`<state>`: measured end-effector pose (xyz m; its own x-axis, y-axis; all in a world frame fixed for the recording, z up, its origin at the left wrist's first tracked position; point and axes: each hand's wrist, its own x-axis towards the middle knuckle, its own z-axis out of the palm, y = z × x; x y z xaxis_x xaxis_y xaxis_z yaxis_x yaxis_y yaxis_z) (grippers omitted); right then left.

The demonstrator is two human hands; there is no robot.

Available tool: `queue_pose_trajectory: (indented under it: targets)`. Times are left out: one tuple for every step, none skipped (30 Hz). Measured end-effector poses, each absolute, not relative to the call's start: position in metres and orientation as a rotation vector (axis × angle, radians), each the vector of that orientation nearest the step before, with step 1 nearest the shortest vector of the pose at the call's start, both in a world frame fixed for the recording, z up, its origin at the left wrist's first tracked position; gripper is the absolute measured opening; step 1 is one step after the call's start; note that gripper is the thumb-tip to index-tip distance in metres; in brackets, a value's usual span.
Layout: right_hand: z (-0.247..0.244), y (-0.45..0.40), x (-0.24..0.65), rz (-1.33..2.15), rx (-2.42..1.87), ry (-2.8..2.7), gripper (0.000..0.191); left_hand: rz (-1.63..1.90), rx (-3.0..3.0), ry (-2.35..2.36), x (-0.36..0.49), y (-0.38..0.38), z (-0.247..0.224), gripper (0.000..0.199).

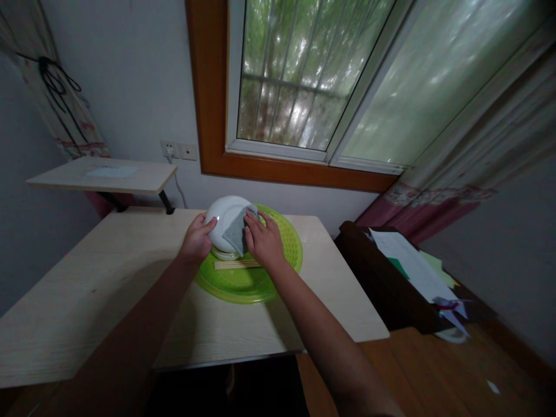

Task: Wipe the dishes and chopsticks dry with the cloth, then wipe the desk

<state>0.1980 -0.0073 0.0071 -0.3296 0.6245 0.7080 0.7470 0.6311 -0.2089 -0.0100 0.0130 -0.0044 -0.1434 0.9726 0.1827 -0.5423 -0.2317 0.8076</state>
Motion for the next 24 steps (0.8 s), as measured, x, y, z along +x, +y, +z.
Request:
queue_pose_trajectory:
  targets:
    - [0.006,-0.007,0.199,-0.197,-1.073,-2.045,0.036,1.657,0.842,0.715,-0.011,0.014,-0.005,0.046]
    - [0.006,-0.007,0.199,-0.2,-1.076,-2.039,0.033,1.666,0.825,0.725,-0.012,0.014,-0.005,0.047]
    - [0.006,-0.007,0.2,-0.205,-1.079,-2.042,0.031,1.676,0.811,0.732,-0.013,0.015,-0.006,0.047]
    - [0.006,-0.007,0.2,-0.208,-1.08,-2.052,0.029,1.687,0.802,0.732,-0.014,0.015,-0.006,0.047]
    - [0.006,-0.008,0.201,-0.207,-1.075,-2.069,0.028,1.695,0.795,0.729,-0.015,0.015,-0.006,0.047]
    - [0.006,-0.008,0.201,-0.201,-1.061,-2.092,0.027,1.701,0.789,0.725,-0.015,0.015,-0.006,0.046]
    - [0.006,-0.009,0.201,-0.189,-1.038,-2.121,0.027,1.705,0.783,0.719,-0.015,0.015,-0.005,0.046]
    - [0.006,-0.01,0.201,-0.172,-1.006,-2.152,0.028,1.706,0.779,0.714,-0.015,0.015,-0.005,0.045]
    - [0.006,-0.011,0.201,-0.152,-0.965,-2.185,0.029,1.703,0.778,0.709,-0.015,0.015,-0.005,0.045]
    - [0.006,-0.011,0.201,-0.134,-0.917,-2.219,0.029,1.699,0.779,0.706,-0.015,0.015,-0.005,0.045]
    - [0.006,-0.012,0.201,-0.121,-0.864,-2.255,0.03,1.694,0.781,0.703,-0.015,0.015,-0.004,0.045]
    - [0.006,-0.013,0.201,-0.113,-0.812,-2.289,0.031,1.689,0.784,0.7,-0.015,0.015,-0.004,0.045]
    - [0.006,-0.013,0.2,-0.111,-0.767,-2.32,0.032,1.684,0.789,0.699,-0.014,0.015,-0.004,0.046]
    - [0.006,-0.014,0.2,-0.114,-0.73,-2.345,0.033,1.677,0.795,0.701,-0.014,0.015,-0.004,0.047]
    - [0.007,-0.014,0.199,-0.119,-0.706,-2.364,0.034,1.67,0.802,0.706,-0.013,0.014,-0.004,0.047]
    - [0.007,-0.014,0.199,-0.125,-0.695,-2.379,0.035,1.658,0.811,0.712,-0.013,0.013,-0.004,0.047]
    - [0.008,-0.014,0.199,-0.13,-0.694,-2.388,0.037,1.64,0.818,0.718,-0.012,0.012,-0.004,0.047]
    - [0.009,-0.014,0.198,-0.135,-0.699,-2.395,0.039,1.616,0.824,0.722,-0.011,0.011,-0.003,0.047]
    - [0.01,-0.014,0.198,-0.139,-0.708,-2.4,0.041,1.592,0.828,0.722,-0.011,0.009,-0.002,0.047]
    - [0.01,-0.014,0.198,-0.144,-0.723,-2.402,0.044,1.566,0.831,0.717,-0.01,0.007,-0.002,0.046]
    - [0.011,-0.014,0.197,-0.151,-0.742,-2.4,0.045,1.542,0.831,0.706,-0.008,0.006,0.0,0.047]
    - [0.011,-0.014,0.197,-0.16,-0.765,-2.393,0.047,1.522,0.83,0.692,-0.007,0.005,0.001,0.047]
    - [0.012,-0.014,0.196,-0.171,-0.792,-2.378,0.048,1.507,0.829,0.678,-0.006,0.003,0.002,0.047]
    - [0.012,-0.014,0.196,-0.183,-0.821,-2.356,0.048,1.492,0.829,0.667,-0.005,0.003,0.003,0.047]
